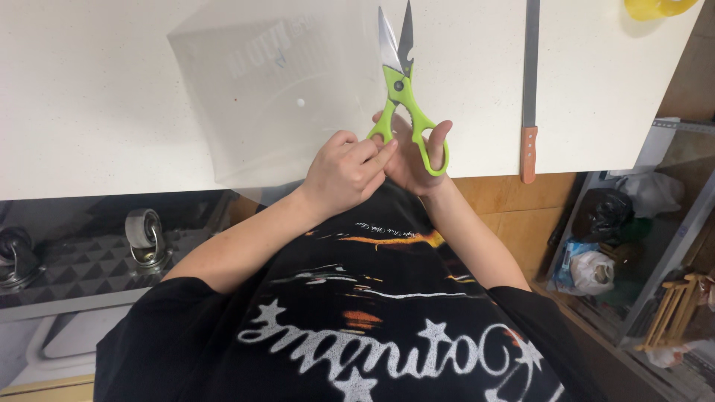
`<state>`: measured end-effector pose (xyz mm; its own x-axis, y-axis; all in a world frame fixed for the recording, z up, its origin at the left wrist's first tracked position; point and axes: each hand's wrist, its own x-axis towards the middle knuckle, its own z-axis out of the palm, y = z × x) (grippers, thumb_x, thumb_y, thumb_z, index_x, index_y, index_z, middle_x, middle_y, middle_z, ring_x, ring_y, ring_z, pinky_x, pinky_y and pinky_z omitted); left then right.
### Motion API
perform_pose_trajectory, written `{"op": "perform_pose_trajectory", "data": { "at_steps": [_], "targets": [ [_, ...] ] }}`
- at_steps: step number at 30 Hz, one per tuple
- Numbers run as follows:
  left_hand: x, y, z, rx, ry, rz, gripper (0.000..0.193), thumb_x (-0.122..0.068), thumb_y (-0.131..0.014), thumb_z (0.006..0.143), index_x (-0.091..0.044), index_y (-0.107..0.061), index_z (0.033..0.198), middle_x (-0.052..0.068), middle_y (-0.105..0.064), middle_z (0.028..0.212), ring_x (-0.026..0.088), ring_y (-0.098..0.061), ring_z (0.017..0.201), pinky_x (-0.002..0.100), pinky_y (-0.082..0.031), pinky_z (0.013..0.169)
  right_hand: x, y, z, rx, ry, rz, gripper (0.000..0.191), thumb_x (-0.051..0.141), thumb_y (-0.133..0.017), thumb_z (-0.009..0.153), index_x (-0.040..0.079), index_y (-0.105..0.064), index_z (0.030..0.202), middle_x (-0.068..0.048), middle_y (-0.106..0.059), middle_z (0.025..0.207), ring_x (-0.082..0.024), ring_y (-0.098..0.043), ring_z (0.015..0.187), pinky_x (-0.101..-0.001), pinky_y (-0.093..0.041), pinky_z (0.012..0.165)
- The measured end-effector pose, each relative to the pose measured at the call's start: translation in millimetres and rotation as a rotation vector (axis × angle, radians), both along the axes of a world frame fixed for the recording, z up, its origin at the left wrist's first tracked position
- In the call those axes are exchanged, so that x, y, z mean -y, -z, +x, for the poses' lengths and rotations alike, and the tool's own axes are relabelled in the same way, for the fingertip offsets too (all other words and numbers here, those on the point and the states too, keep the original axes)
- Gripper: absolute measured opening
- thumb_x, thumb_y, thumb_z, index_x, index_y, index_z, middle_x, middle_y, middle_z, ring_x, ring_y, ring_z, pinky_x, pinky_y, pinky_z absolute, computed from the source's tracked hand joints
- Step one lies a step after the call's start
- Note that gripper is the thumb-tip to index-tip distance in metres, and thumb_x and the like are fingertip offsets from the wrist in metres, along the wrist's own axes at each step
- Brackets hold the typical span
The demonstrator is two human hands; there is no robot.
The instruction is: The person places a clear plastic sheet on a white worktable and cuts it with a long blade, then picks up green-handled scissors and trims the plastic sheet, repositioning and flattening it on the table between cuts.
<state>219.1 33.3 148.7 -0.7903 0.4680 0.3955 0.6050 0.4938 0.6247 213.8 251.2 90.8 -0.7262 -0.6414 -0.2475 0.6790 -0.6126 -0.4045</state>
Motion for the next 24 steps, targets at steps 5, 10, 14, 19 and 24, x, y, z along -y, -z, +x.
{"op": "perform_pose_trajectory", "data": {
  "at_steps": [5,10,14,19,24],
  "targets": [
    [-0.9,-1.8,0.7,0.004,-0.007,0.039,0.045,-0.013,-0.076,0.086,-0.001,-0.068,0.13,0.007,-0.068,0.107,0.018,-0.064,0.077,0.034,-0.048,0.085,-3.0,6.1,2.4,0.0,0.014,0.088,0.108,0.089,-0.047,0.085,0.004,-0.045,0.15,-0.012,-0.06,0.121,-0.02,-0.058,0.117,-0.0383,-0.048,0.106],
    [-1.0,-3.1,1.7,0.022,0.009,0.033,0.045,-0.012,-0.077,0.087,-0.001,-0.069,0.129,0.004,-0.063,0.094,0.018,-0.062,0.072,0.034,-0.048,0.084,-2.0,5.6,3.8,0.012,0.024,0.159,0.108,0.09,-0.046,0.083,0.004,-0.046,0.149,-0.01,-0.057,0.115,-0.018,-0.056,0.112,-0.037,-0.049,0.104],
    [-3.4,-4.4,3.7,0.024,0.031,0.033,0.045,-0.013,-0.077,0.086,-0.002,-0.07,0.129,0.002,-0.058,0.085,0.019,-0.059,0.069,0.034,-0.048,0.085,-2.0,-0.3,0.8,0.025,0.038,0.148,0.113,0.092,-0.045,0.08,0.003,-0.045,0.149,-0.008,-0.054,0.113,-0.016,-0.052,0.108,-0.0348,-0.049,0.101],
    [-4.9,-6.5,3.5,0.022,0.041,0.039,0.046,-0.013,-0.076,0.086,-0.001,-0.069,0.13,0.003,-0.058,0.086,0.019,-0.059,0.07,0.034,-0.048,0.085,-2.7,-1.9,-2.0,-0.021,0.026,0.136,0.113,0.091,-0.045,0.082,0.001,-0.047,0.149,-0.007,-0.053,0.112,-0.016,-0.051,0.106,-0.0321,-0.048,0.097],
    [-3.1,-9.1,2.4,0.02,0.046,0.026,0.045,-0.013,-0.076,0.087,-0.001,-0.069,0.13,0.002,-0.059,0.086,0.018,-0.059,0.07,0.034,-0.048,0.085,-0.9,0.0,-1.1,-0.022,0.055,0.235,0.109,0.088,-0.048,0.082,0.001,-0.049,0.149,-0.006,-0.052,0.111,-0.015,-0.05,0.107,-0.0315,-0.048,0.095]
  ]
}}
